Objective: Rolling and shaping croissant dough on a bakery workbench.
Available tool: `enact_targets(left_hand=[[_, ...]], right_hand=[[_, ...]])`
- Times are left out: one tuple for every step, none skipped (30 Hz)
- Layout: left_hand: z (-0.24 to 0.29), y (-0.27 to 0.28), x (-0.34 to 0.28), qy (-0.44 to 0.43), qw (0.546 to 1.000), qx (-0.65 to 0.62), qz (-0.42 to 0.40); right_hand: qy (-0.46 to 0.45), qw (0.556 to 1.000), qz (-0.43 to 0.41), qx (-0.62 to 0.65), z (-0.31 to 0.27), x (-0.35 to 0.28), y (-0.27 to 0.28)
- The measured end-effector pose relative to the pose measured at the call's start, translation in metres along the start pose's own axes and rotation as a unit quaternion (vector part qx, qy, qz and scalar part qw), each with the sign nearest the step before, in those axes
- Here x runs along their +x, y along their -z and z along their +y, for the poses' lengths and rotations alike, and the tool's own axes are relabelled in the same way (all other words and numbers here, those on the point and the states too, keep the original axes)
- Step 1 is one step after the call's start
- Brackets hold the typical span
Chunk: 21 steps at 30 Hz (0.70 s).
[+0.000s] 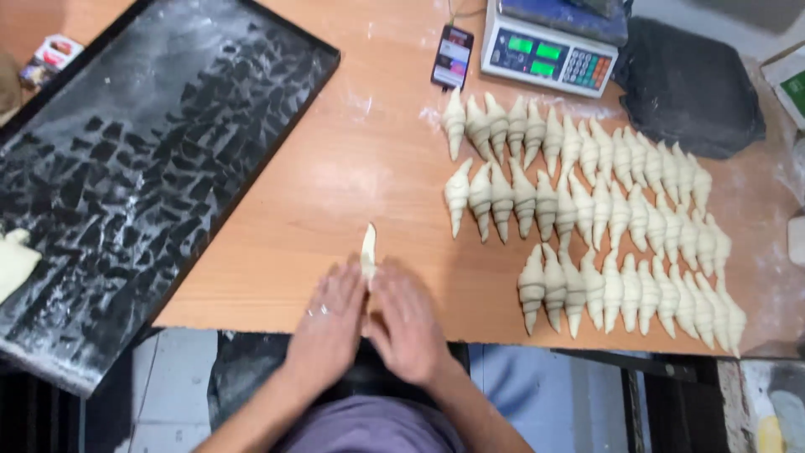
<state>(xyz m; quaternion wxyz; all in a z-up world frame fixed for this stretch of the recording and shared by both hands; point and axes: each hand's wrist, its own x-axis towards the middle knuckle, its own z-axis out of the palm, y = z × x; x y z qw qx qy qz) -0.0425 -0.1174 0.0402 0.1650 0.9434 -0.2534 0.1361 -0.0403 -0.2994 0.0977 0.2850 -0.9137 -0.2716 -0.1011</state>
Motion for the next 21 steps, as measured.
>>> enact_targets(left_hand=[[-0.008, -0.002, 0.015, -0.003, 1.0, 0.003, 0.005], [-0.008, -0.003, 0.02, 0.013, 0.999, -0.04, -0.008], [-0.008, -0.004, 0.025, 0.029, 0.996, -0.082, -0.021], [-0.015, -0.004, 0.041, 0.032, 0.996, -0.084, -0.024], [-0.022, -0.002, 0.056, 0.047, 0.995, -0.08, -0.03], [-0.036, 0.001, 0.081, 0.055, 0.996, -0.069, -0.026], [-0.043, 0.002, 0.091, 0.05, 0.996, -0.064, -0.02], [-0.05, 0.004, 0.101, 0.04, 0.996, -0.076, -0.028], [-0.058, 0.006, 0.111, 0.029, 0.995, -0.089, -0.037], [-0.059, 0.014, 0.113, 0.027, 0.996, -0.084, -0.029], [-0.06, 0.021, 0.114, 0.042, 0.987, -0.145, -0.045], [-0.06, 0.027, 0.111, 0.057, 0.974, -0.209, -0.067], [-0.059, 0.027, 0.107, 0.055, 0.975, -0.207, -0.065], [-0.056, 0.025, 0.097, 0.052, 0.963, -0.257, -0.059], [-0.053, 0.023, 0.087, 0.049, 0.949, -0.306, -0.051], [-0.05, 0.029, 0.084, 0.051, 0.949, -0.306, -0.054], [-0.047, 0.035, 0.082, 0.045, 0.956, -0.276, -0.087], [-0.043, 0.041, 0.075, 0.042, 0.961, -0.245, -0.122], [-0.039, 0.041, 0.069, 0.045, 0.96, -0.247, -0.127], [-0.032, 0.044, 0.059, 0.018, 0.968, -0.23, -0.099], [-0.026, 0.046, 0.049, -0.009, 0.974, -0.213, -0.071]], right_hand=[[0.003, 1.0, 0.005, -0.002, 0.013, 0.01, -0.007], [-0.004, 0.999, -0.023, -0.025, 0.02, 0.01, -0.014], [-0.011, 0.997, -0.052, -0.048, 0.028, 0.009, -0.021], [-0.013, 0.997, -0.056, -0.046, 0.038, 0.022, -0.022], [-0.042, 0.996, -0.061, -0.054, 0.047, 0.035, -0.023], [-0.064, 0.994, -0.055, -0.067, 0.06, 0.058, -0.024], [-0.06, 0.995, -0.047, -0.07, 0.071, 0.064, -0.027], [-0.03, 0.996, -0.022, -0.084, 0.082, 0.07, -0.029], [-0.001, 0.995, 0.004, -0.098, 0.093, 0.077, -0.032], [0.005, 0.995, 0.01, -0.101, 0.084, 0.078, -0.023], [0.005, 0.998, 0.02, -0.056, 0.077, 0.079, -0.014], [0.0, 1.0, 0.026, -0.008, 0.067, 0.075, -0.008], [0.002, 1.0, 0.028, -0.009, 0.068, 0.072, -0.006], [0.022, 0.999, 0.049, 0.007, 0.067, 0.063, -0.005], [0.042, 0.996, 0.07, 0.024, 0.067, 0.055, -0.005], [0.04, 0.997, 0.068, 0.026, 0.06, 0.053, 0.003], [0.035, 0.998, 0.03, 0.048, 0.054, 0.051, 0.01], [0.029, 0.997, -0.01, 0.073, 0.046, 0.044, 0.017], [0.026, 0.997, -0.014, 0.078, 0.055, 0.05, 0.013], [-0.038, 0.996, -0.036, 0.069, 0.06, 0.051, 0.009], [-0.101, 0.991, -0.059, 0.059, 0.066, 0.052, 0.005]])
